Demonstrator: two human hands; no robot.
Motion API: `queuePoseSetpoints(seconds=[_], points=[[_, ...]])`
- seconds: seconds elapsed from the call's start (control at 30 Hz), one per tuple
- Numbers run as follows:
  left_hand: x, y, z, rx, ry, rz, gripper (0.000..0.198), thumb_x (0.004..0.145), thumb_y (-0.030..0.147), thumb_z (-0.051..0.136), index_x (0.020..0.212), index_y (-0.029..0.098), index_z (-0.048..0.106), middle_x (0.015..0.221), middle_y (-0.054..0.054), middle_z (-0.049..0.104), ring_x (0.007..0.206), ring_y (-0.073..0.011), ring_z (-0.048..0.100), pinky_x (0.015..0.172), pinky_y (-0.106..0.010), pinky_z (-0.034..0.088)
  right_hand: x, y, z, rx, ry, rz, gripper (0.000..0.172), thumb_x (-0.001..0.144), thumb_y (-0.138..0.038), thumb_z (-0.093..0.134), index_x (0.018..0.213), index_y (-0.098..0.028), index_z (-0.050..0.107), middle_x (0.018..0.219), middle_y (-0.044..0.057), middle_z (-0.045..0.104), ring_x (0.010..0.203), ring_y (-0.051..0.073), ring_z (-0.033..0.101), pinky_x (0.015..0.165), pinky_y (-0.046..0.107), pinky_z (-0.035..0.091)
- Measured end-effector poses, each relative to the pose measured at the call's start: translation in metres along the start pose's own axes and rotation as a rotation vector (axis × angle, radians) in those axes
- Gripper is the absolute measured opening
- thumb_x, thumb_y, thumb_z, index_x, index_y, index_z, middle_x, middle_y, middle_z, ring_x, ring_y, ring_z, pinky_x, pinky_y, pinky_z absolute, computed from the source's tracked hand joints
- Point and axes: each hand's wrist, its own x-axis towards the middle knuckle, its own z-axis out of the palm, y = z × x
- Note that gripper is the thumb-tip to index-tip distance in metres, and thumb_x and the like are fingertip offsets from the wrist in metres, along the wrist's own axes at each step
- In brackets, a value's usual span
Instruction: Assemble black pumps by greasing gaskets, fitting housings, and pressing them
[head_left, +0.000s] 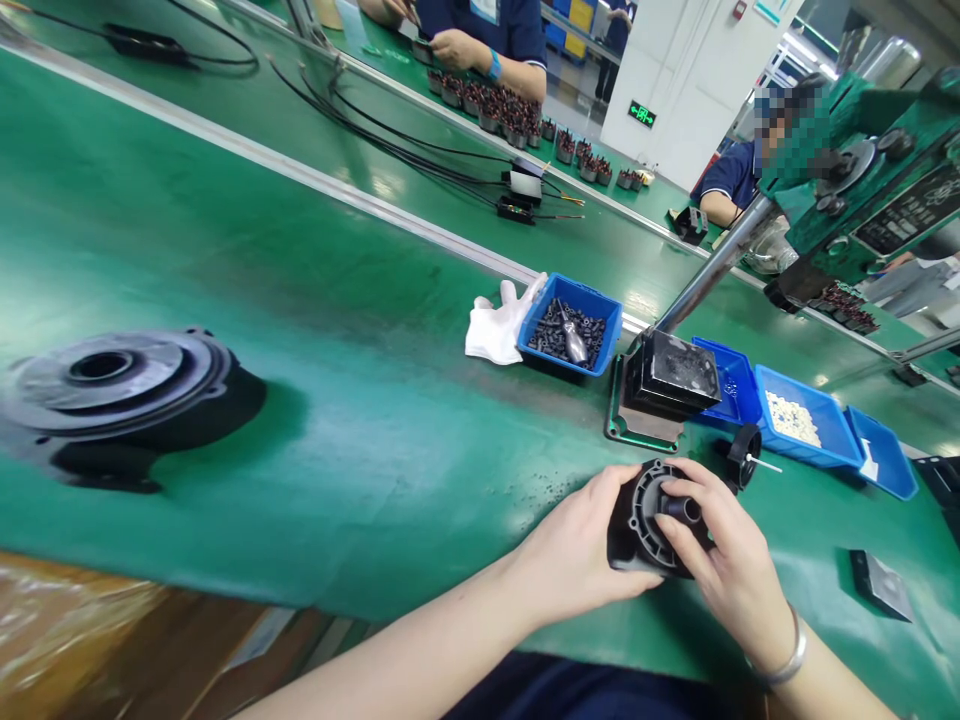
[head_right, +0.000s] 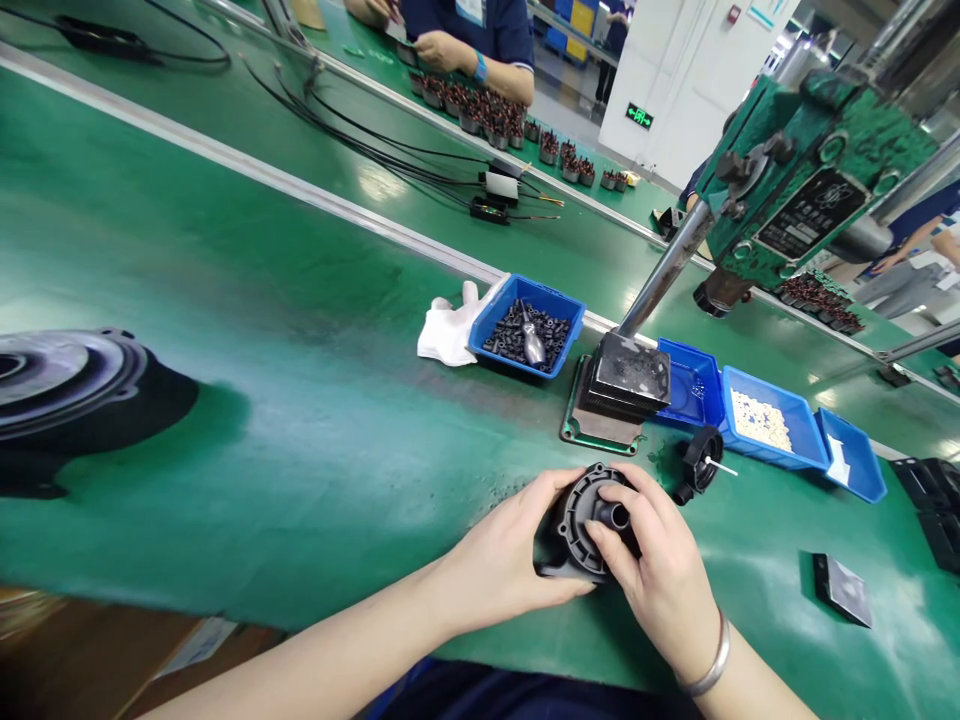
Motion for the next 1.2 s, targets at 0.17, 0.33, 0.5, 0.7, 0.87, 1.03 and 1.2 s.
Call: queuePoseSetpoints(seconds=[0.17, 0.33, 0.5, 0.7, 0.87, 1.03, 1.2], points=[[-0.001, -0.004, 0.001, 0.022, 0.009, 0.089, 0.091, 0.065, 0.024, 0.084, 0.140, 0.024, 0.032, 0.139, -0.009, 0.054, 0.125, -0.0251, 0.056, 0.106, -0.040, 0.049, 0.000, 0.003, 0.000, -0.011, 0.004, -0.016, 0.024, 0.096, -0.028, 0.057, 0.119, -0.025, 0.054, 0.135, 0.008, 0.055, 0.126, 0.018, 0.054, 0.107, 0.034, 0.046], [0.003, -0.008, -0.001, 0.078, -0.052, 0.197, 0.079, 0.066, 0.020, 0.083, 0.134, 0.028, 0.044, 0.143, -0.008, 0.050, 0.133, -0.0249, 0.049, 0.114, -0.041, 0.041, 0.002, 0.004, 0.001, 0.008, 0.000, 0.006, 0.034, 0.096, -0.032, 0.056, 0.128, -0.024, 0.047, 0.134, 0.010, 0.056, 0.126, 0.021, 0.054, 0.107, 0.039, 0.048], [0.007, -0.006, -0.003, 0.086, -0.055, 0.145, 0.077, 0.061, 0.021, 0.086, 0.128, 0.029, 0.049, 0.139, -0.005, 0.054, 0.130, -0.0256, 0.052, 0.113, -0.042, 0.042, 0.007, 0.006, -0.016, 0.059, -0.018, 0.051, 0.053, 0.093, -0.039, 0.059, 0.140, -0.026, 0.036, 0.135, 0.010, 0.057, 0.125, 0.023, 0.056, 0.106, 0.044, 0.050], [0.008, -0.004, -0.003, 0.105, -0.046, 0.050, 0.082, 0.062, 0.025, 0.085, 0.133, 0.030, 0.044, 0.135, -0.004, 0.058, 0.124, -0.0247, 0.057, 0.110, -0.042, 0.045, 0.016, 0.016, -0.053, 0.147, 0.127, 0.083, 0.043, 0.096, -0.038, 0.055, 0.136, -0.029, 0.041, 0.135, 0.008, 0.057, 0.125, 0.022, 0.055, 0.108, 0.045, 0.048], [0.008, -0.007, 0.001, 0.137, -0.023, 0.040, 0.077, 0.062, 0.022, 0.084, 0.131, 0.030, 0.050, 0.137, -0.005, 0.057, 0.127, -0.0260, 0.055, 0.112, -0.045, 0.043, 0.011, 0.025, -0.062, 0.172, 0.097, 0.144, 0.035, 0.098, -0.041, 0.051, 0.130, -0.028, 0.046, 0.128, 0.007, 0.061, 0.121, 0.021, 0.058, 0.107, 0.046, 0.049], [0.006, 0.014, -0.002, 0.132, 0.006, 0.008, 0.070, 0.064, 0.022, 0.081, 0.127, 0.027, 0.052, 0.128, -0.006, 0.063, 0.118, -0.0255, 0.061, 0.109, -0.045, 0.046, 0.009, 0.033, -0.082, 0.219, 0.111, 0.135, 0.033, 0.099, -0.042, 0.049, 0.126, -0.025, 0.047, 0.126, 0.009, 0.062, 0.116, 0.021, 0.061, 0.102, 0.044, 0.053], [0.033, 0.074, -0.023, 0.104, 0.135, 0.074, 0.071, 0.065, 0.030, 0.082, 0.127, 0.027, 0.049, 0.123, -0.005, 0.064, 0.108, -0.0228, 0.066, 0.102, -0.040, 0.052, 0.032, 0.038, -0.140, 0.147, 0.343, 0.057, 0.032, 0.097, -0.042, 0.054, 0.122, -0.022, 0.052, 0.119, 0.010, 0.065, 0.109, 0.022, 0.065, 0.099, 0.046, 0.055]])
